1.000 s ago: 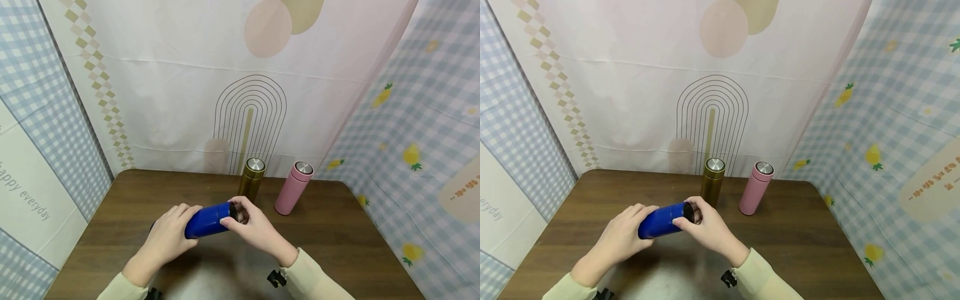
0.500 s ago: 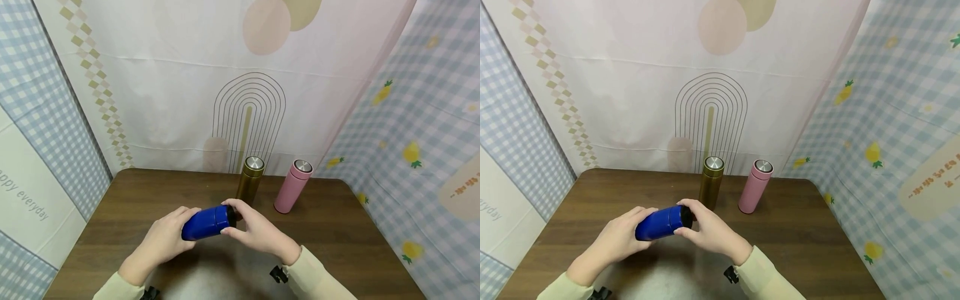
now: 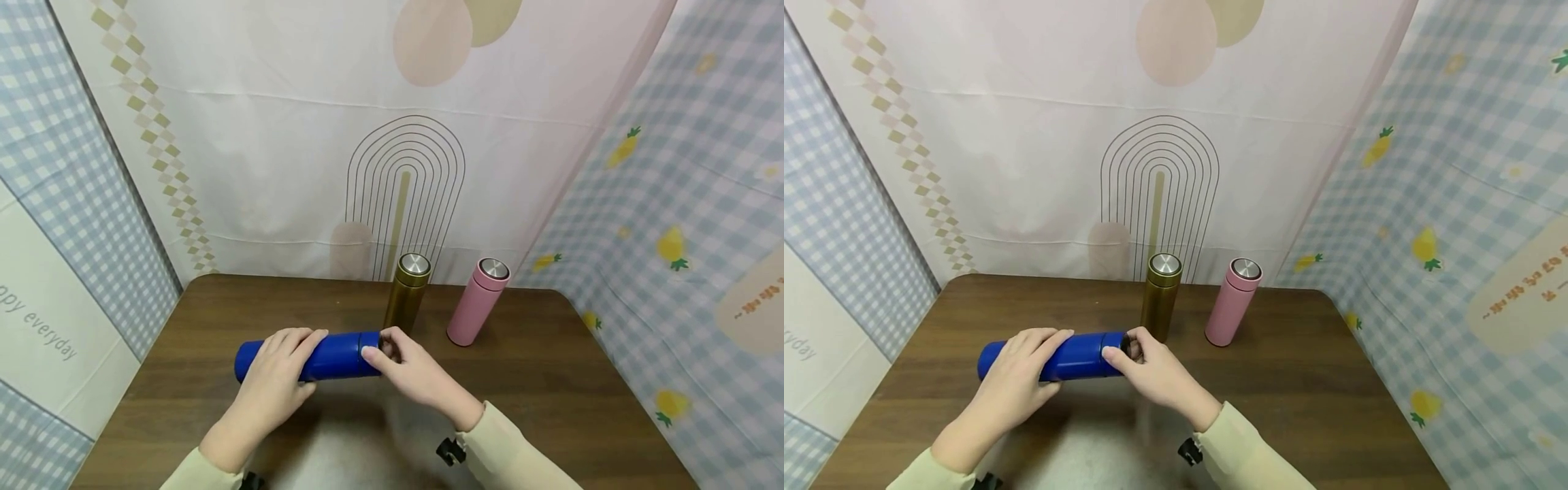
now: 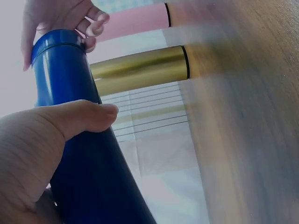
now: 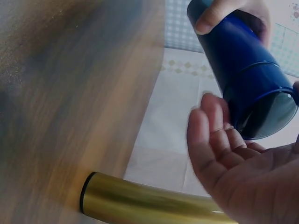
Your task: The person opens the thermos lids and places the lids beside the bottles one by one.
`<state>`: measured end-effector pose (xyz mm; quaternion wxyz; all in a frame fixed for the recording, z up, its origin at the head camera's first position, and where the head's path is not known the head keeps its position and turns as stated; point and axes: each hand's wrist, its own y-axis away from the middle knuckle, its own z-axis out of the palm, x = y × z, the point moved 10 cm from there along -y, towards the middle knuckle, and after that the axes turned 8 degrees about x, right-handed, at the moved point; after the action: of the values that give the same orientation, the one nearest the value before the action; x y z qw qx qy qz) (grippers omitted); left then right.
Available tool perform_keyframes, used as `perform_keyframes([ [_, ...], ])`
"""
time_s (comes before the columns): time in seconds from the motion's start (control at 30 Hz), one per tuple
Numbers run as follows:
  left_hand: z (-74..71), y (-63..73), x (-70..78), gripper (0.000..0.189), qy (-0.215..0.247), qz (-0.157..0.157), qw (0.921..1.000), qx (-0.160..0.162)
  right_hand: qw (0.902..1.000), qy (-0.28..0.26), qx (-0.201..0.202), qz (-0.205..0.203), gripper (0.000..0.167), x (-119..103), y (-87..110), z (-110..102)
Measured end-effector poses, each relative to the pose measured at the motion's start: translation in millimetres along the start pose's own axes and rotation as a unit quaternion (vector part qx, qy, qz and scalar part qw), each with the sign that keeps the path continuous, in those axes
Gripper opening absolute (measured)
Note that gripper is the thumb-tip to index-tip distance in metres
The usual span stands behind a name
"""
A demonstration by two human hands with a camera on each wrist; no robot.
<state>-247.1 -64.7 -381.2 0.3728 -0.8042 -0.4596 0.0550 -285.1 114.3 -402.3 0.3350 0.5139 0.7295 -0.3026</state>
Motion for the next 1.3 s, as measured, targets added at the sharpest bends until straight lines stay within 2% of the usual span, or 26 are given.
perform_keyframes([
  [0.2, -0.3, -2.9, 0.1, 0.085, -0.008, 0.021, 0.9997, 0.002, 0.9975, -0.06, -0.034, 0.01, 0.042, 3, -1.0, 3],
  [0.4, 0.0, -5.6, 0.0, 0.084, -0.01, 0.033, 0.9994, -0.001, 0.9964, -0.067, -0.052, -0.007, 0.043, 3, 0.2, 4],
  [0.53, 2.6, -5.0, -2.9, 0.084, -0.01, 0.022, 0.9996, -0.017, 0.9962, -0.042, -0.051, -0.058, 0.049, -5, 1.1, 3],
  [0.67, 7.4, -2.7, -8.1, 0.083, -0.005, 0.0, 0.9992, -0.04, 0.9905, -0.004, -0.051, -0.128, 0.059, -18, 4.3, 3],
  [0.8, 10.3, -0.4, -11.5, 0.083, 0.004, -0.011, 0.999, -0.043, 0.9863, 0.011, -0.052, -0.156, 0.063, -26, 6.4, 4],
  [0.9, 9.7, 0.0, -11.3, 0.082, 0.009, -0.006, 0.9995, -0.028, 0.9882, 0.005, -0.047, -0.145, 0.069, -25, 4.8, 4],
  [1.03, 6.9, -1.7, -10.4, 0.082, 0.009, 0.002, 0.9999, -0.007, 0.9938, -0.019, -0.025, -0.106, 0.074, -21, -0.2, 0],
  [1.2, 4.1, -5.6, -9.9, 0.084, 0.004, 0.007, 1.0, 0.003, 0.9987, -0.011, 0.027, -0.043, 0.05, -12, -5.5, -11],
  [1.3, 2.9, -5.9, -9.0, 0.083, 0.005, 0.01, 0.9999, 0.004, 0.9989, 0.024, 0.035, -0.022, 0.047, -9, -5.9, -13],
])
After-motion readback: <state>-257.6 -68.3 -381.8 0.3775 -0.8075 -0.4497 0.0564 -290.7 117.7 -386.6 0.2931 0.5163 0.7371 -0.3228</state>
